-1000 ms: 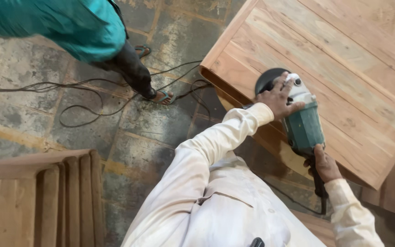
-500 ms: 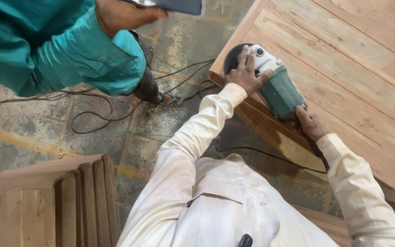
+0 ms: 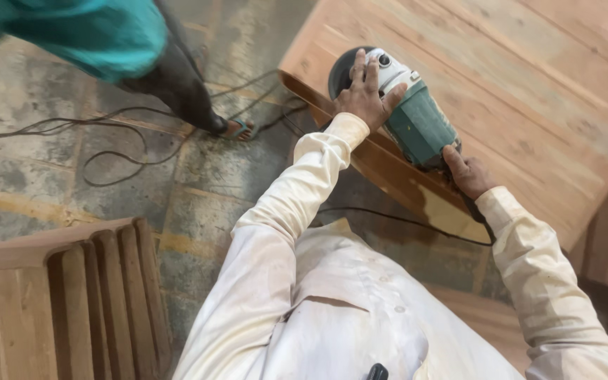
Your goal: The person sands the surface and edges of a wooden furniture piece using a power sander, moving it across the wood and turning the piece over to sand different sides.
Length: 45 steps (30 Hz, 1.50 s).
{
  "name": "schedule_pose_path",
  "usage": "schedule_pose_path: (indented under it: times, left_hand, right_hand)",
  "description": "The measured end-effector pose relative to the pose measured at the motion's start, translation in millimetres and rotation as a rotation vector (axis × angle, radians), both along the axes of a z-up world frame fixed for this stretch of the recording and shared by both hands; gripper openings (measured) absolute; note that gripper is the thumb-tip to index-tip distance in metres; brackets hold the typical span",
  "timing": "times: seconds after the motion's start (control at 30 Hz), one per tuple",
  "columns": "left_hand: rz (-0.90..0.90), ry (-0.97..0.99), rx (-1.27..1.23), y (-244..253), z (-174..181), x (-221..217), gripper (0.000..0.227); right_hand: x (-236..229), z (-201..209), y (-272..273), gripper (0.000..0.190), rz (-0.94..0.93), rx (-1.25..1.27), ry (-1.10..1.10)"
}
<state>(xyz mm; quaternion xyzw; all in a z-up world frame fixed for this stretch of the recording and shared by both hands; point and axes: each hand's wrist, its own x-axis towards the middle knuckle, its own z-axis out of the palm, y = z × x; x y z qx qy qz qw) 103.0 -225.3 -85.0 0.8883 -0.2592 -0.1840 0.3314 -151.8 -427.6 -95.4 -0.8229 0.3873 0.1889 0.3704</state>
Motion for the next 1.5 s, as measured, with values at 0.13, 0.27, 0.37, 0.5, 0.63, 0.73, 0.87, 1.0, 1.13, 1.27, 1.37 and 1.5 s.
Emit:
schedule_pose_path:
  times: [0.13, 0.27, 0.37, 0.5, 0.63, 0.73, 0.87, 1.0, 1.13, 1.27, 1.37, 1.5]
  left_hand:
    - [-0.058, 0.018, 0.003, -28, 5, -46, 0.095]
    - [-0.128, 0.03, -0.024, -52, 7, -87, 0.095]
    - [-0.173, -0.042, -0.041, -70, 7, -112, 0.095]
    - [-0.287, 0.01, 0.081, -100, 4, -139, 0.093]
    - [-0.389, -0.062, -0.028, -127, -7, -169, 0.097]
    - [-0.506, -0.023, 0.022, -153, 1, -193, 0.095]
    - [-0.653, 0.049, 0.135, -180, 22, -227, 0.092]
    - [-0.803, 0.065, 0.104, -205, 21, -264, 0.087]
    - [-0.914, 0.065, 0.068, -222, 17, -292, 0.086]
    - [-0.976, 0.054, 0.142, -222, 18, -303, 0.086]
    - [-0.971, 0.064, 0.105, -212, 14, -302, 0.085]
    - [-0.917, 0.072, 0.065, -190, 17, -279, 0.085]
  right_hand:
    - [-60, 8, -13, 0.092, -0.086, 0.038, 0.043]
    - [-104, 29, -12, 0.09, -0.184, 0.189, -0.025]
    - [-134, 39, -11, 0.09, -0.237, 0.17, 0.005]
    - [-171, 32, -15, 0.092, -0.277, 0.142, -0.013]
    - [-217, 38, -10, 0.091, -0.439, 0.15, -0.006]
    - [-245, 41, 4, 0.09, -0.527, 0.143, -0.075]
    - [-279, 43, 19, 0.091, -0.746, 0.198, -0.122]
    - [-310, 46, 36, 0.094, -0.908, 0.237, -0.168]
    - [-321, 57, 59, 0.096, -0.961, 0.262, -0.217]
    - [-322, 61, 84, 0.096, -0.987, 0.23, -0.29]
    - [-316, 52, 90, 0.094, -1.02, 0.254, -0.318]
    - [-311, 42, 92, 0.095, -0.977, 0.29, -0.279]
